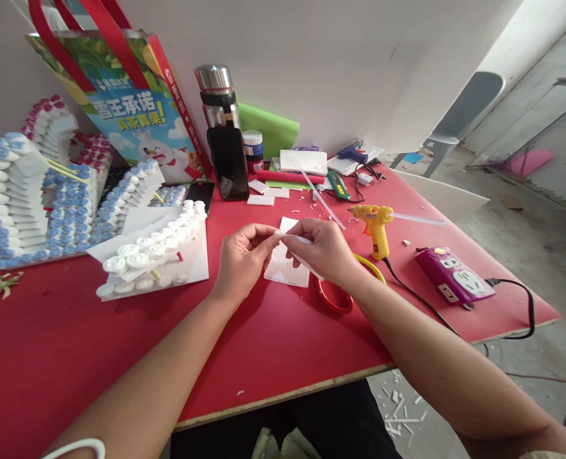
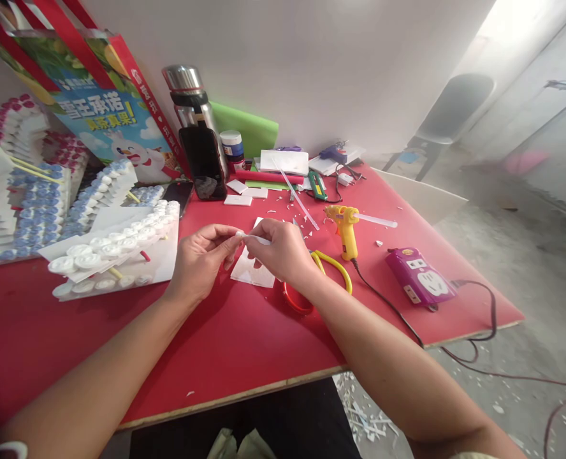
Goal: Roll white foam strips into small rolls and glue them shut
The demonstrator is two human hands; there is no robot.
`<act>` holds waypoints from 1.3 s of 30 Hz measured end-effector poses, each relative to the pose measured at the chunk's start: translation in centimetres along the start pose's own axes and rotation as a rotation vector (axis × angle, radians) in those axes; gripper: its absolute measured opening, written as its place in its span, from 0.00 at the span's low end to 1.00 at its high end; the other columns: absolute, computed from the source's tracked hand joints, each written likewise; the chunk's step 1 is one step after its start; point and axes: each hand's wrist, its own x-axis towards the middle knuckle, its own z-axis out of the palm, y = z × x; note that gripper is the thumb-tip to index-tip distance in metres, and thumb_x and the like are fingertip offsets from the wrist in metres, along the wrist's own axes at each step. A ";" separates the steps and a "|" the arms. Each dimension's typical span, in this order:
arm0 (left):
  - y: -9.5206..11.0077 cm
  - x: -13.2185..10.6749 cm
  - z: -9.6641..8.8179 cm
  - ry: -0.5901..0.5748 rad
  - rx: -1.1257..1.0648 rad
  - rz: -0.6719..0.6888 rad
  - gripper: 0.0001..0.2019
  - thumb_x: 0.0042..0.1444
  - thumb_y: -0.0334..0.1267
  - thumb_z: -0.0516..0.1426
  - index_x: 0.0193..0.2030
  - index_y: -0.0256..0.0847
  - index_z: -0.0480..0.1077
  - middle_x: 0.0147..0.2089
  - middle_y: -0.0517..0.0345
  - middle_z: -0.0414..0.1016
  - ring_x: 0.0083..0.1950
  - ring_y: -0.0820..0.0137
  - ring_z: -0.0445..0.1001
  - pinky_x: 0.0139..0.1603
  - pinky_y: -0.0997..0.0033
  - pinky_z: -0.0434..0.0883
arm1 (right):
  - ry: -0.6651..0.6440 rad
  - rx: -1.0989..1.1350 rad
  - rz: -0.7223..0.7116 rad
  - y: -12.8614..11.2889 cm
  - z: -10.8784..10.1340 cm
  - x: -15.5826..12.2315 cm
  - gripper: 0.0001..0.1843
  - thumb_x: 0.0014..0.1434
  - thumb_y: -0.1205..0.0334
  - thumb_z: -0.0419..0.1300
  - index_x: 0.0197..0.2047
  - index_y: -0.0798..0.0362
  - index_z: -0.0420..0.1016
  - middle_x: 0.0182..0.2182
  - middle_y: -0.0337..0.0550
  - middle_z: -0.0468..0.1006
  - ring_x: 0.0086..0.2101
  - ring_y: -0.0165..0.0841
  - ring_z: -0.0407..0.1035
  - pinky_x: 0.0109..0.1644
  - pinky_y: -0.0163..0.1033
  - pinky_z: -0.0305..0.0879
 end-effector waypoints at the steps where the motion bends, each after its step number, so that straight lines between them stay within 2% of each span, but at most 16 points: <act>1: 0.1 -0.1 0.2 0.018 0.017 0.019 0.10 0.54 0.44 0.67 0.37 0.40 0.77 0.21 0.63 0.68 0.21 0.76 0.62 0.22 0.74 0.61 | 0.036 -0.039 -0.029 0.0 0.2 -0.1 0.11 0.60 0.58 0.62 0.29 0.53 0.72 0.23 0.38 0.78 0.21 0.29 0.72 0.28 0.35 0.65; 4: 0.8 -0.7 0.5 0.065 0.116 0.107 0.09 0.55 0.44 0.66 0.37 0.40 0.78 0.22 0.63 0.69 0.20 0.76 0.63 0.22 0.73 0.63 | 0.077 -0.049 -0.084 0.0 0.6 -0.5 0.10 0.60 0.58 0.61 0.29 0.52 0.71 0.23 0.38 0.78 0.22 0.30 0.72 0.28 0.36 0.65; 9: 1.5 -1.0 0.5 0.095 0.161 0.182 0.08 0.56 0.42 0.65 0.36 0.40 0.78 0.26 0.61 0.72 0.21 0.76 0.65 0.23 0.73 0.65 | 0.034 0.029 -0.117 -0.3 0.6 -0.9 0.10 0.62 0.56 0.61 0.31 0.52 0.71 0.23 0.38 0.78 0.21 0.29 0.71 0.27 0.36 0.65; 15: 0.5 -0.3 0.3 0.025 -0.114 -0.023 0.09 0.52 0.41 0.68 0.37 0.40 0.78 0.20 0.63 0.67 0.21 0.76 0.62 0.20 0.75 0.60 | -0.057 0.030 -0.062 -0.3 -0.7 0.0 0.13 0.63 0.52 0.60 0.35 0.54 0.76 0.28 0.42 0.80 0.28 0.32 0.75 0.32 0.37 0.68; 17: 0.4 -0.2 0.2 0.005 -0.139 -0.061 0.10 0.50 0.41 0.69 0.36 0.40 0.78 0.22 0.62 0.69 0.21 0.77 0.61 0.20 0.75 0.59 | 0.026 -0.041 -0.102 0.0 -1.4 0.5 0.12 0.62 0.54 0.61 0.35 0.54 0.79 0.31 0.43 0.80 0.33 0.34 0.75 0.36 0.38 0.68; 19: 0.5 -0.1 0.1 -0.001 -0.126 -0.065 0.10 0.49 0.41 0.69 0.35 0.39 0.79 0.23 0.61 0.70 0.21 0.78 0.60 0.20 0.75 0.59 | 0.122 -0.097 -0.206 0.1 -1.8 0.8 0.10 0.62 0.56 0.62 0.35 0.53 0.80 0.34 0.43 0.81 0.38 0.35 0.74 0.41 0.39 0.69; 21: 0.7 -0.1 0.0 0.006 -0.110 -0.061 0.10 0.49 0.40 0.70 0.35 0.39 0.79 0.23 0.61 0.70 0.21 0.78 0.60 0.21 0.75 0.58 | 0.068 -0.087 -0.233 0.1 -1.8 0.7 0.10 0.61 0.56 0.62 0.35 0.53 0.81 0.34 0.42 0.81 0.37 0.34 0.74 0.42 0.39 0.69; 24: 0.8 0.0 -0.1 0.014 -0.100 -0.062 0.10 0.48 0.41 0.70 0.34 0.39 0.79 0.22 0.62 0.69 0.21 0.78 0.59 0.20 0.75 0.57 | -0.120 -0.031 -0.109 -0.1 -1.5 0.3 0.12 0.59 0.54 0.64 0.35 0.54 0.82 0.30 0.42 0.82 0.32 0.33 0.74 0.36 0.38 0.69; 28: 0.6 0.1 -0.3 -0.024 -0.105 -0.099 0.10 0.49 0.41 0.69 0.34 0.38 0.79 0.23 0.61 0.71 0.21 0.79 0.61 0.21 0.76 0.59 | -0.231 0.147 0.069 -0.1 -1.4 0.1 0.13 0.60 0.55 0.62 0.32 0.57 0.80 0.30 0.47 0.83 0.31 0.37 0.77 0.34 0.39 0.72; 31: 0.5 0.2 -0.3 -0.073 -0.111 -0.123 0.10 0.49 0.40 0.69 0.35 0.37 0.78 0.24 0.61 0.72 0.20 0.79 0.60 0.20 0.76 0.59 | -0.326 0.327 0.215 0.0 -1.8 0.5 0.12 0.60 0.57 0.61 0.31 0.57 0.78 0.27 0.48 0.83 0.27 0.39 0.78 0.29 0.39 0.73; 33: 0.5 0.2 -0.3 -0.080 -0.109 -0.134 0.10 0.49 0.40 0.69 0.35 0.37 0.78 0.26 0.60 0.73 0.20 0.80 0.60 0.20 0.77 0.59 | -0.312 0.305 0.236 0.1 -1.9 0.7 0.10 0.59 0.59 0.61 0.30 0.56 0.76 0.25 0.48 0.83 0.24 0.38 0.78 0.28 0.38 0.72; 35: 0.6 0.2 -0.4 -0.065 -0.109 -0.146 0.10 0.48 0.39 0.69 0.35 0.37 0.78 0.26 0.59 0.74 0.20 0.80 0.61 0.19 0.77 0.59 | -0.257 0.226 0.183 0.2 -1.8 0.8 0.10 0.59 0.60 0.61 0.29 0.57 0.75 0.26 0.47 0.82 0.26 0.37 0.78 0.29 0.37 0.71; 39: 0.6 0.4 -0.6 -0.037 -0.124 -0.152 0.10 0.48 0.39 0.70 0.34 0.37 0.78 0.24 0.60 0.71 0.21 0.80 0.61 0.20 0.78 0.59 | -0.229 0.284 0.135 0.6 -1.5 0.9 0.10 0.59 0.56 0.64 0.36 0.55 0.78 0.30 0.45 0.82 0.30 0.34 0.77 0.31 0.35 0.69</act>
